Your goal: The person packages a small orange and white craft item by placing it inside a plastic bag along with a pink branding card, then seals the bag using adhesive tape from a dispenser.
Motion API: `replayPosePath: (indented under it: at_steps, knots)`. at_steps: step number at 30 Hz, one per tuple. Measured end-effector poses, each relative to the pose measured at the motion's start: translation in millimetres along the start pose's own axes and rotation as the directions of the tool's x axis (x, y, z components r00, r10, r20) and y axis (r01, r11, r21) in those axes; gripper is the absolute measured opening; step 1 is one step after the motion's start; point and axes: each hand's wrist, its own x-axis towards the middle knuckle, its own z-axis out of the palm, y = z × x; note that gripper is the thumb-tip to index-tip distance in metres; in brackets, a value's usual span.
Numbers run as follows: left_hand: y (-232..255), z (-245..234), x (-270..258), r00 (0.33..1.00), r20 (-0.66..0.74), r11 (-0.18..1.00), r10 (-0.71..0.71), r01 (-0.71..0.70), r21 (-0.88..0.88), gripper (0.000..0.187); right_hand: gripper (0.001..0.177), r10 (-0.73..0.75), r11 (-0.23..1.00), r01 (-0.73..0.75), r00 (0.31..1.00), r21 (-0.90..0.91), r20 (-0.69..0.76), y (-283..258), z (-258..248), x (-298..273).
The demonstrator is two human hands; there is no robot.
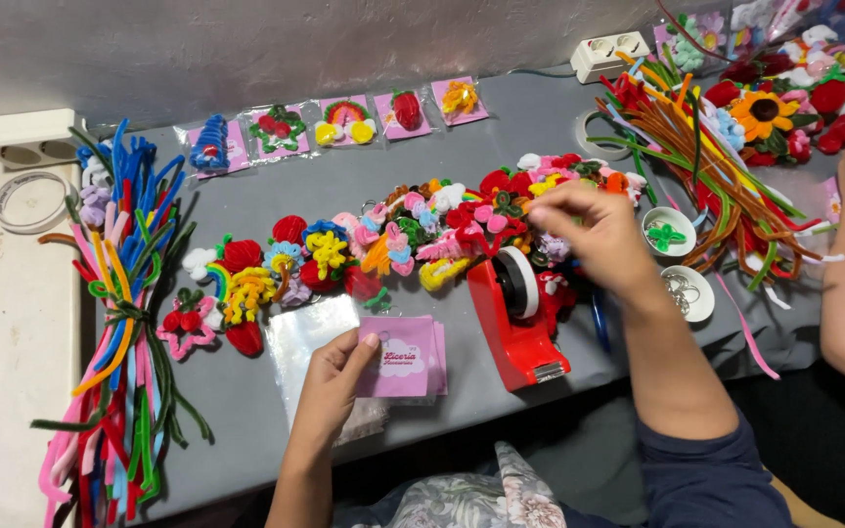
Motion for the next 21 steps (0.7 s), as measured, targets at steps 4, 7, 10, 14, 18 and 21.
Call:
replayPosePath:
  at_steps: [4,7,10,14,18,21]
  knots:
    - [0,-11,-1,1.000,-0.012,0.999,0.003,-0.003,-0.048,0.030,0.010,0.038,0.994,-0.064,0.963,-0.089,-0.268,46,-78,20]
    - [-3,-17,0,0.999,-0.053,1.000,0.008,-0.009,-0.028,0.031,0.006,0.252,0.963,-0.268,0.873,0.021,-0.418,107,-121,27]
    - [-9,-24,2,0.997,-0.075,0.997,0.010,-0.015,-0.071,0.029,0.009,0.372,0.914,-0.405,0.822,0.016,-0.432,141,-132,29]
    - [-10,-27,2,0.997,-0.066,0.994,0.041,-0.048,-0.095,0.028,0.018,0.500,0.751,-0.618,0.761,-0.231,-0.413,164,-130,35]
    - [-9,-30,1,0.997,-0.048,0.996,0.064,-0.067,-0.065,0.025,0.039,0.527,0.639,-0.672,0.736,-0.373,-0.424,188,-131,42]
    - [-10,-33,0,0.996,-0.072,0.997,0.054,-0.057,-0.045,0.026,0.028,0.523,0.703,-0.638,0.763,-0.313,-0.381,188,-129,41]
